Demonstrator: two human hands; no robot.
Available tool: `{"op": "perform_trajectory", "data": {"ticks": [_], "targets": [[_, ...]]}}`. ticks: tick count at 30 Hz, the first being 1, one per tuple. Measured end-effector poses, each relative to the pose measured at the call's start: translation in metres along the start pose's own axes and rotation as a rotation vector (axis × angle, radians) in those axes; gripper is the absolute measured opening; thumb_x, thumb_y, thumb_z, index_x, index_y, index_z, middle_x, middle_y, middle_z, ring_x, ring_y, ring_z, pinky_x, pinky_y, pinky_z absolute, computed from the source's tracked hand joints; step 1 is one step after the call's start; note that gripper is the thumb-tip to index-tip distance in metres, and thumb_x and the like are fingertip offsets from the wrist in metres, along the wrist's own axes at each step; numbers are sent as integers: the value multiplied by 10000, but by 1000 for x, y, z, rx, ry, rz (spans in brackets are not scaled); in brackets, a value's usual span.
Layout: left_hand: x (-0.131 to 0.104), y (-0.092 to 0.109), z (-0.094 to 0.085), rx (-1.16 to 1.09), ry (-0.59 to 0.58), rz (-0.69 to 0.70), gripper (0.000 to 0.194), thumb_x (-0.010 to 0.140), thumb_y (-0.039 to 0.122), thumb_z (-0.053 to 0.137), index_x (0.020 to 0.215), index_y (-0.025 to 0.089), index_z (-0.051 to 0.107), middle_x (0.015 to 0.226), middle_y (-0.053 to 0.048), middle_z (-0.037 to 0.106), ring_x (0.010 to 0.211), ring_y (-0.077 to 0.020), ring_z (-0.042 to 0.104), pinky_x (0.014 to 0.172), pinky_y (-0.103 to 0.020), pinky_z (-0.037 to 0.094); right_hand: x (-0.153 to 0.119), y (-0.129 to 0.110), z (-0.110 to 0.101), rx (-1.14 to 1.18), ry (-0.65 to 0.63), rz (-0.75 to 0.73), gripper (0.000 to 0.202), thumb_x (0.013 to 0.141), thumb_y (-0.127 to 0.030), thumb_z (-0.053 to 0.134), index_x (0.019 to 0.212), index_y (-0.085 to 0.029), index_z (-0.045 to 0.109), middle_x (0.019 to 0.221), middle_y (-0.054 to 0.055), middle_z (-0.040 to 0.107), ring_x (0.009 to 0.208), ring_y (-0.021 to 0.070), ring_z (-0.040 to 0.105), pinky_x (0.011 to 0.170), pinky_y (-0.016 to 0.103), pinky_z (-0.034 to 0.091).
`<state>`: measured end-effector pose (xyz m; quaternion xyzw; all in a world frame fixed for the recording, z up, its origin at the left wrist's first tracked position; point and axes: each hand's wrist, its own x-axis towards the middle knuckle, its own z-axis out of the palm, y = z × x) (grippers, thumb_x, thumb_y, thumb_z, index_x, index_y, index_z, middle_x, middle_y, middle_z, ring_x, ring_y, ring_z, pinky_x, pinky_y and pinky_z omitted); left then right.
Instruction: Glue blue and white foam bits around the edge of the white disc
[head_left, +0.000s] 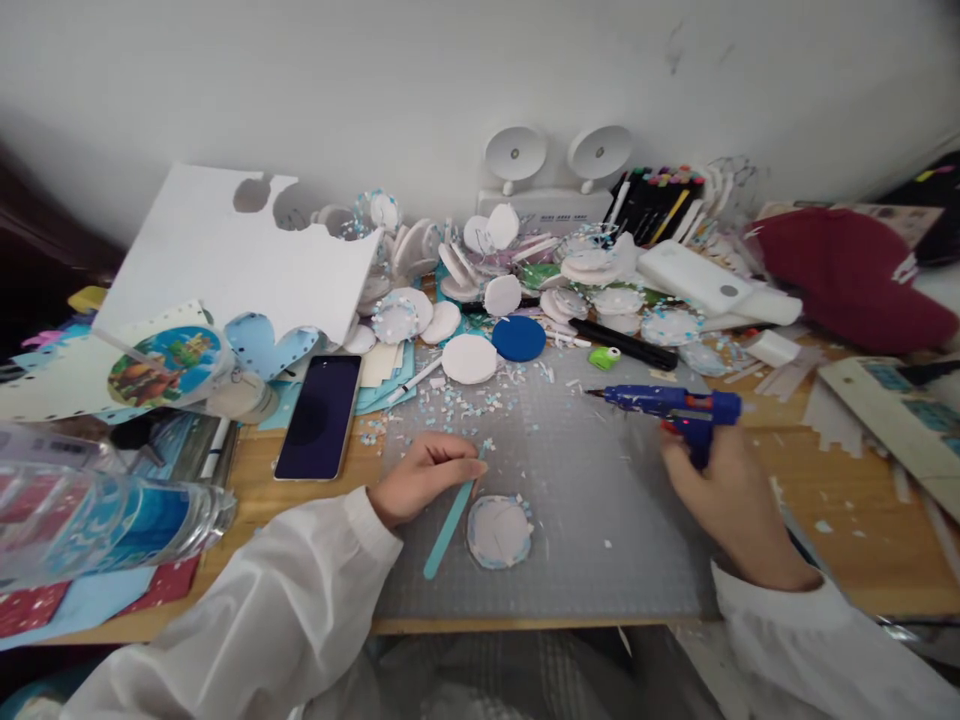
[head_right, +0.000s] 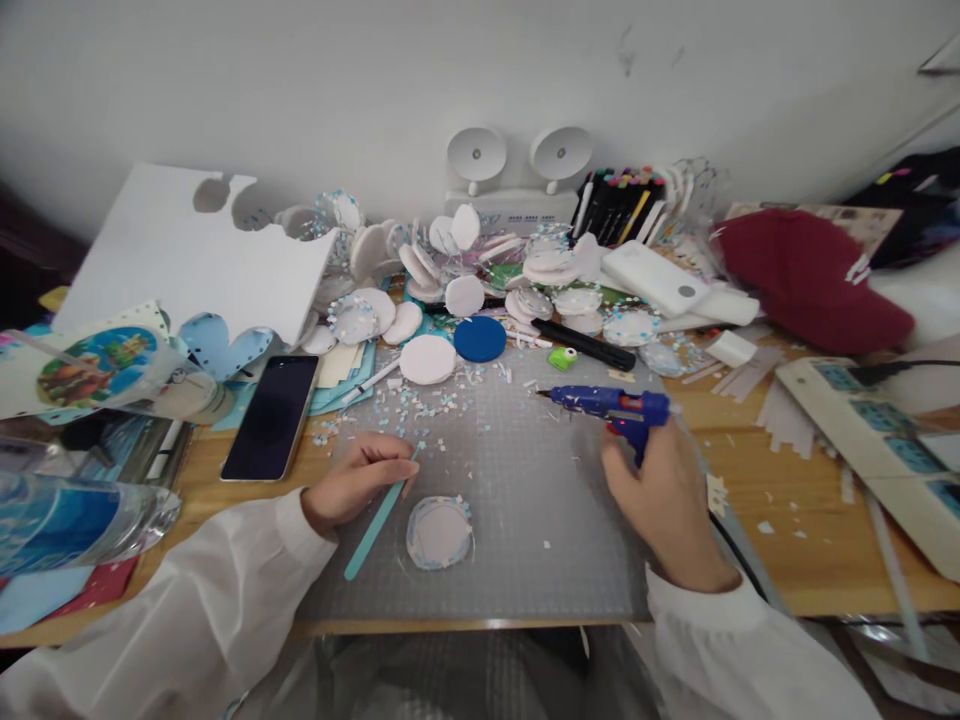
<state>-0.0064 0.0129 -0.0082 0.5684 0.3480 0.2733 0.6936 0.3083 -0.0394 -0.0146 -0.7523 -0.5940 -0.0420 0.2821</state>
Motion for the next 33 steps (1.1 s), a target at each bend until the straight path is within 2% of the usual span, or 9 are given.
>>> {"op": "perform_trajectory", "data": {"ticks": [2, 4, 8, 11, 14, 18, 24, 27, 33], "targets": [[0, 0, 0, 7, -12, 6, 335, 768, 338, 623, 525, 117, 559, 483, 24, 471, 471, -75, 392, 475, -206, 288, 10, -16, -4, 28, -19, 128, 321, 703, -473, 622, 783, -224, 435, 601, 18, 491, 514, 188, 465, 486, 326, 358], [0, 0, -1, 11, -16, -1, 339, 775, 341, 620, 528, 116, 561, 484, 25, 468, 471, -74, 391, 473, -204, 286, 21, -33, -4, 97, 1, 189, 371, 617, -478, 692, 687, -241, 415, 539, -4, 481, 474, 169, 458, 463, 311, 352], [0, -1, -2, 19, -24, 2, 340, 782, 338, 614, 531, 114, 569, 495, 19, 482, 481, -75, 403, 482, -204, 297, 33, -64, 9, 270, 5, 75, 289, 590, -386, 672, 626, -243, 424, 502, -35, 486, 448, 139, 451, 464, 289, 371], [1, -1, -4, 50, -37, -4, 351, 789, 349, 606, 532, 112, 577, 515, 6, 510, 499, -83, 430, 496, -208, 310, 30, -74, 25, 421, -26, 26, 194, 592, -323, 622, 617, -238, 449, 482, -37, 510, 429, 132, 455, 442, 275, 384], [1, 0, -5, 84, -56, -20, 378, 796, 376, 601, 526, 112, 573, 519, 2, 510, 497, -86, 433, 488, -214, 298, 21, -74, 37, 480, -65, 5, 161, 597, -297, 609, 590, -236, 461, 448, -43, 494, 396, 123, 433, 399, 260, 365], [1, 4, -5, 107, -84, -24, 403, 807, 369, 592, 495, 121, 536, 487, 14, 454, 470, -80, 396, 459, -223, 263, 13, -68, 40, 497, -111, -35, 178, 606, -286, 606, 566, -233, 440, 437, -50, 474, 380, 114, 428, 382, 248, 357], [2, 8, -4, 99, -94, -32, 397, 806, 346, 588, 484, 126, 514, 474, 19, 429, 459, -77, 374, 447, -225, 249, 12, -69, 37, 456, -61, -199, 151, 626, -242, 564, 574, -226, 423, 406, -67, 438, 340, 92, 383, 355, 222, 307], [3, 9, -3, 90, -97, -37, 389, 805, 334, 583, 486, 125, 509, 478, 21, 425, 458, -73, 361, 446, -224, 245, 11, -69, 36, 440, -59, -215, 141, 627, -248, 564, 574, -223, 436, 409, -64, 424, 342, 97, 379, 356, 229, 292], [2, 11, -2, 103, -101, -49, 421, 797, 336, 576, 456, 146, 417, 472, 46, 315, 451, -66, 308, 440, -229, 221, 10, -66, 38, 397, -57, -245, 136, 642, -252, 570, 589, -220, 449, 419, -46, 447, 347, 114, 401, 373, 250, 314]]}}
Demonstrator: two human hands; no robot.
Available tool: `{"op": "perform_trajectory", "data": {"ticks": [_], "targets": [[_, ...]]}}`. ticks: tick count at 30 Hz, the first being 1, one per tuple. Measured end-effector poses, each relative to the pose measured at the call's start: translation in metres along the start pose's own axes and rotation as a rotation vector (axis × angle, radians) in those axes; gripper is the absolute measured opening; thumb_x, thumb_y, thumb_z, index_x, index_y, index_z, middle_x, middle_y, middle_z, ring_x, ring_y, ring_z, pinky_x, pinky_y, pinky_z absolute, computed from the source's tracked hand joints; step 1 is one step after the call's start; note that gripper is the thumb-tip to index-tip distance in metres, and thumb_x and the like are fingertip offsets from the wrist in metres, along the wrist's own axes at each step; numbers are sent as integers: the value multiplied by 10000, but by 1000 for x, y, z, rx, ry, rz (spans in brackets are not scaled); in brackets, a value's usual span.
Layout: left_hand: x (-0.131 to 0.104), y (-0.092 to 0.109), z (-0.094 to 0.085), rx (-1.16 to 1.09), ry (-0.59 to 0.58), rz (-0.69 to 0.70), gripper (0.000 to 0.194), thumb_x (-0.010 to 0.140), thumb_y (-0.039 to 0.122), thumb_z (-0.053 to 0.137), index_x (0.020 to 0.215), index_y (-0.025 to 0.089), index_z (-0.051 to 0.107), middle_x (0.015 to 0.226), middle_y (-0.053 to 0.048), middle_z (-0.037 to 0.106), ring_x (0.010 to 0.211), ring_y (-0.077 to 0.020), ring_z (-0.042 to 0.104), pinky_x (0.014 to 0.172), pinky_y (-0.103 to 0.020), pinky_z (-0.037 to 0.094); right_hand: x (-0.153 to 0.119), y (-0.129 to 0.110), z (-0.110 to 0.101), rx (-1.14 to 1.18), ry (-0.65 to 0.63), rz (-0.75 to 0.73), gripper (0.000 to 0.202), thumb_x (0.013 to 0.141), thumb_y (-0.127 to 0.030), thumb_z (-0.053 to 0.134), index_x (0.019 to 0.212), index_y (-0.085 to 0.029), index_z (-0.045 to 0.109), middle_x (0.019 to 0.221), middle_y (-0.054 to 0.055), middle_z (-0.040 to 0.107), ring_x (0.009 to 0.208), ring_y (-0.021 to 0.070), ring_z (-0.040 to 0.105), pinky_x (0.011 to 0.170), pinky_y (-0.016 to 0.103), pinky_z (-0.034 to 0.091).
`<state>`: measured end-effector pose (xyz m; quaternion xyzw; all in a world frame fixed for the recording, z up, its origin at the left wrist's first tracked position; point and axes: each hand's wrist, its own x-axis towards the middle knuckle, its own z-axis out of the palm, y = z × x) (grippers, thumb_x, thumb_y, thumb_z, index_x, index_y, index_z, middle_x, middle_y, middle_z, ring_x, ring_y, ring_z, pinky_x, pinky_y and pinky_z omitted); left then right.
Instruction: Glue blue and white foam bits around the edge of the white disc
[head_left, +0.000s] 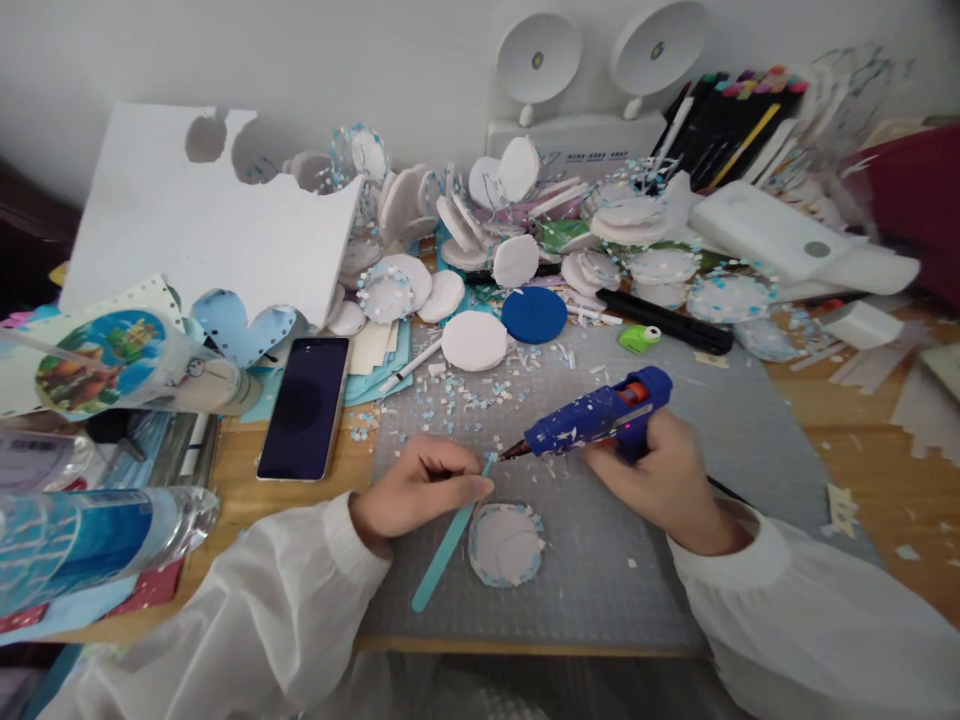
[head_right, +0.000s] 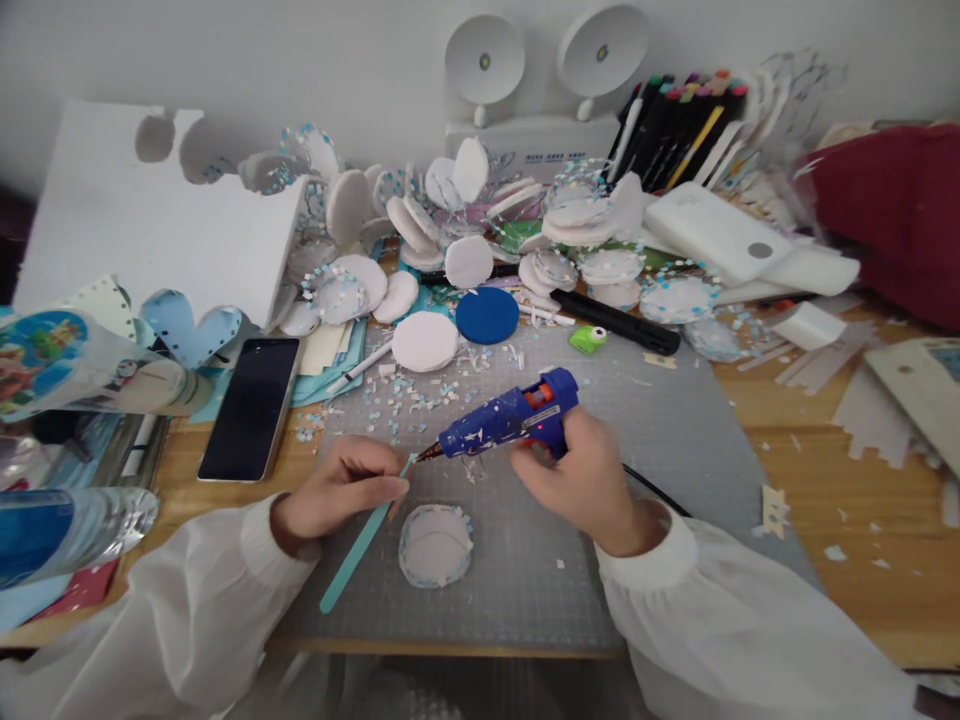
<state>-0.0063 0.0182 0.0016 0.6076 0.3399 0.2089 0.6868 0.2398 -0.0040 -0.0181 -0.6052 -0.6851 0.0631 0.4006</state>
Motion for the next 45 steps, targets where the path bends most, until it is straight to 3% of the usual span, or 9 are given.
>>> {"op": "perform_trajectory", "data": {"ticks": [8, 15, 33, 45], "targets": [[-1, 0, 0, 11, 2, -9, 447, 788, 371, 584, 448, 153, 390, 472, 50, 296, 448, -63, 289, 440, -230, 218, 0, 1, 0, -24, 9, -21, 146, 648, -248, 563, 605, -235, 425, 429, -52, 428, 361, 119, 388, 386, 257, 299], [-1, 1, 0, -3, -1, -1, 388, 790, 328, 579, 472, 136, 468, 477, 35, 375, 460, -69, 334, 447, -224, 237, 1, -2, 0, -51, 21, -64, 134, 658, -247, 555, 603, -228, 434, 421, -50, 439, 347, 117, 401, 377, 249, 299], [0, 2, 1, 7, -1, -8, 485, 776, 435, 594, 444, 158, 375, 466, 44, 312, 444, -64, 297, 430, -224, 229, 2, -3, -1, -64, 9, -37, 158, 665, -265, 538, 587, -244, 402, 411, -56, 410, 345, 115, 380, 378, 252, 281], [-1, 0, 0, 4, -13, -10, 442, 796, 374, 583, 461, 151, 400, 477, 43, 324, 454, -67, 318, 443, -225, 239, 1, 1, 0, -89, 55, -103, 162, 671, -259, 552, 600, -238, 408, 430, -56, 428, 359, 116, 396, 389, 247, 283]]}}
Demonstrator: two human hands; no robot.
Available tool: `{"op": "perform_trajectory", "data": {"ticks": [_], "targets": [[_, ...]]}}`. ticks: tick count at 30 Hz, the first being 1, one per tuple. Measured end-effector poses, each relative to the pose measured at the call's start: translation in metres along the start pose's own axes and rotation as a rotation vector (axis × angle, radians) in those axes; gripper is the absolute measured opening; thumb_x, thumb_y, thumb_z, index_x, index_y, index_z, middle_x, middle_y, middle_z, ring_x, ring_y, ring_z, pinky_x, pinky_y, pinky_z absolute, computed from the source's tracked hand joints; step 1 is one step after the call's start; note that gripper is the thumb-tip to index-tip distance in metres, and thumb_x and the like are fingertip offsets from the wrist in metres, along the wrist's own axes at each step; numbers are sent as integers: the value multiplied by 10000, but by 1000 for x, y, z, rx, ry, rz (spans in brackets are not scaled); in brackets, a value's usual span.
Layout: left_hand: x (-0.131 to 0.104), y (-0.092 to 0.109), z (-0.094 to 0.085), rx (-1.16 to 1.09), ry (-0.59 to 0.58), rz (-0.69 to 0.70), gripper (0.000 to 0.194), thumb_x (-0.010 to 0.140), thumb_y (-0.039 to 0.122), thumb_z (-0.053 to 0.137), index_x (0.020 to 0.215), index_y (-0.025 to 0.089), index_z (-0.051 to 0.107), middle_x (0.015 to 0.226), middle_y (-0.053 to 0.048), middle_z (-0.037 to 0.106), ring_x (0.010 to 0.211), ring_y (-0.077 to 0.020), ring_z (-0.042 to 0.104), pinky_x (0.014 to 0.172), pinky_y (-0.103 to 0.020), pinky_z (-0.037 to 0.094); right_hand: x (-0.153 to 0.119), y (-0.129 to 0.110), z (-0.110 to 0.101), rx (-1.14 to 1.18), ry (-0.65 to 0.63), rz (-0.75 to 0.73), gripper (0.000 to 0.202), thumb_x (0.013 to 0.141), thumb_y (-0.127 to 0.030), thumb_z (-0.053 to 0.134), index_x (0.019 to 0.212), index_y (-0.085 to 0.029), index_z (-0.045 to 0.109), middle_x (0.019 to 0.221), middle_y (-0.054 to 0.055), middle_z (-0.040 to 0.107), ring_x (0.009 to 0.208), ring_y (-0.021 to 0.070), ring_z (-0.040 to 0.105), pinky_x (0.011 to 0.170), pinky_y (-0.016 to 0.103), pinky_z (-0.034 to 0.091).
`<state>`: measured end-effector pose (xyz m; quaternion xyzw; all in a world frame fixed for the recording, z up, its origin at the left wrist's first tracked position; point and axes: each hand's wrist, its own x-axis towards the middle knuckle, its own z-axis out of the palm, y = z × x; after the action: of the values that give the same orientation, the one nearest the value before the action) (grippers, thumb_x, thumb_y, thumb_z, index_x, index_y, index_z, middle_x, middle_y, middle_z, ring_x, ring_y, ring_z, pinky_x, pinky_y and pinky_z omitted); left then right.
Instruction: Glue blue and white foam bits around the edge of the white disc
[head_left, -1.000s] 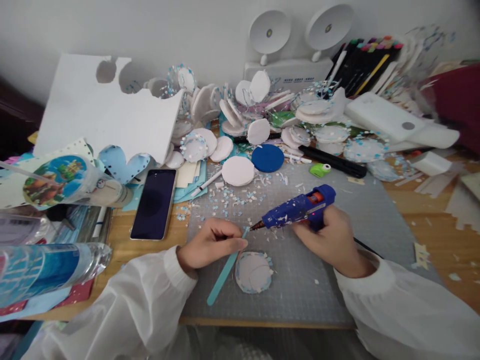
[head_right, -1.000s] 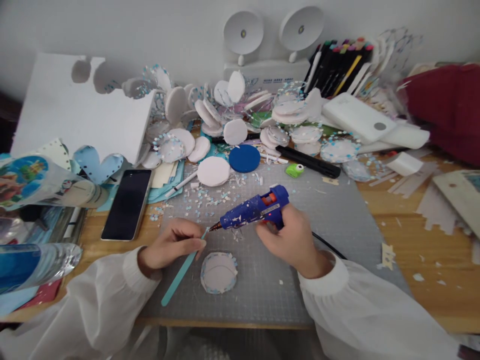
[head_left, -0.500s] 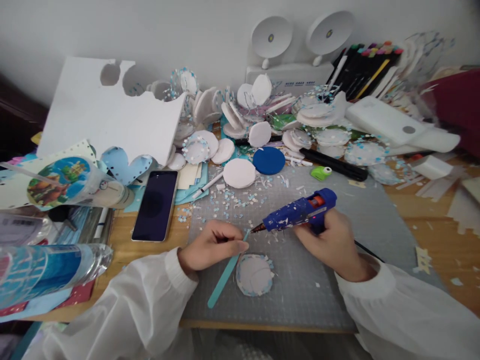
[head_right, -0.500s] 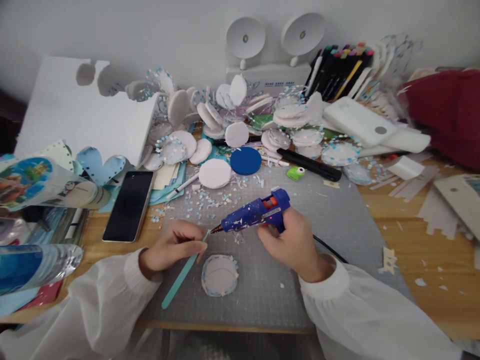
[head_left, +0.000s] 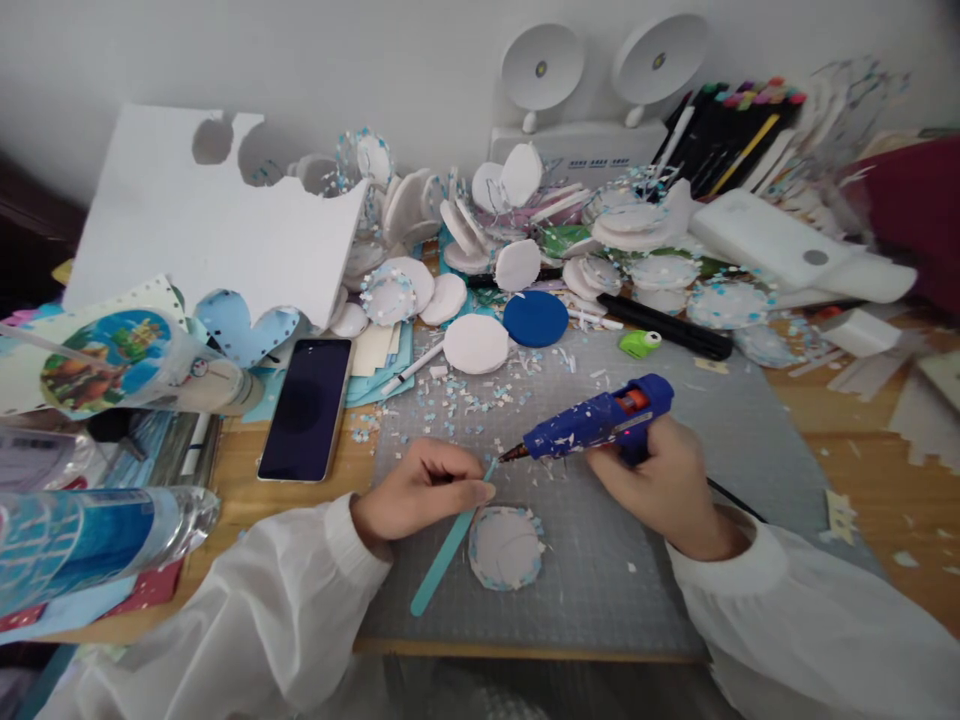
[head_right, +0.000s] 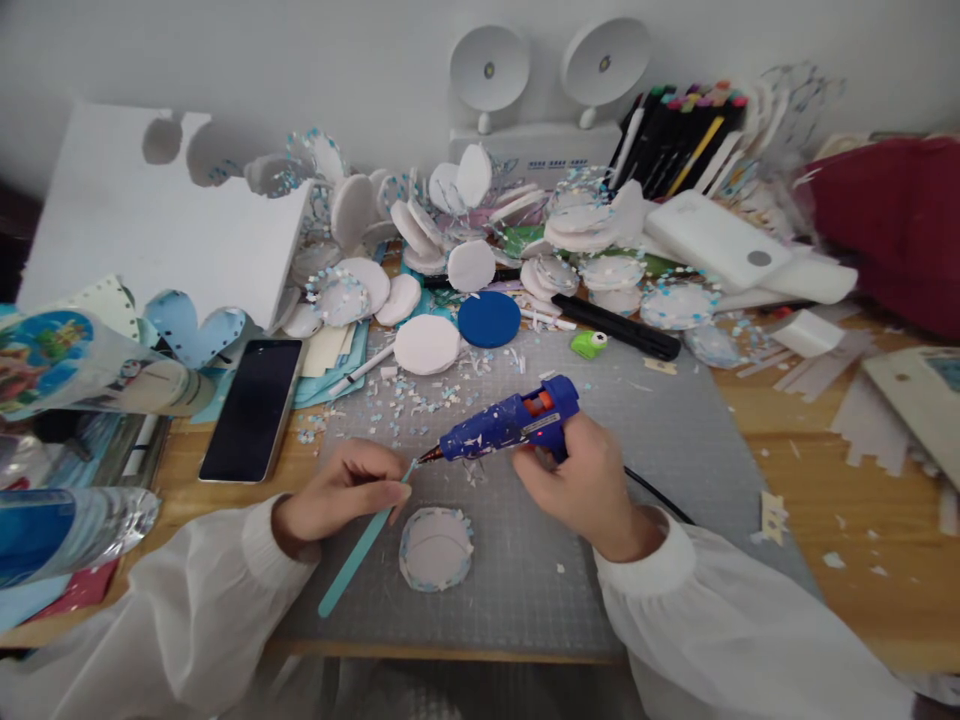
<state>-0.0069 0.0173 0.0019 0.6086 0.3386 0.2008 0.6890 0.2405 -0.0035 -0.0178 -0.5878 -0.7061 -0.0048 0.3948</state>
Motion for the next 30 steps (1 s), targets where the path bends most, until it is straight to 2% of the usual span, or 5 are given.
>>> {"op": "perform_trajectory", "data": {"ticks": [11, 18, 25, 30], "targets": [[0, 0, -1, 16, 5, -7, 451, 793, 415, 591, 462, 139, 456, 462, 30, 376, 450, -71, 346, 424, -215, 248, 0, 0, -1, -22, -5, 7, 214, 663, -269, 574, 584, -251, 377, 432, -48, 408, 363, 125, 385, 396, 268, 284], [0, -1, -1, 16, 5, -16, 443, 793, 410, 589, 469, 136, 464, 465, 33, 371, 452, -69, 333, 429, -215, 248, 0, 1, -3, -35, 51, 27, 221, 669, -304, 577, 537, -242, 411, 416, -49, 394, 362, 128, 397, 393, 265, 299], [0, 0, -1, 6, 0, -32, 439, 788, 414, 590, 473, 137, 459, 471, 31, 373, 455, -70, 341, 425, -211, 245, -2, -1, -3, -44, -19, 19, 238, 672, -306, 573, 547, -256, 376, 444, -27, 405, 407, 150, 426, 421, 280, 299], [1, -1, -1, 4, 7, -19, 465, 788, 430, 596, 456, 138, 451, 463, 29, 379, 447, -70, 342, 425, -215, 240, -1, 3, -1, -91, 82, 23, 201, 670, -329, 608, 606, -251, 434, 475, -34, 439, 438, 162, 466, 446, 285, 343]]}}
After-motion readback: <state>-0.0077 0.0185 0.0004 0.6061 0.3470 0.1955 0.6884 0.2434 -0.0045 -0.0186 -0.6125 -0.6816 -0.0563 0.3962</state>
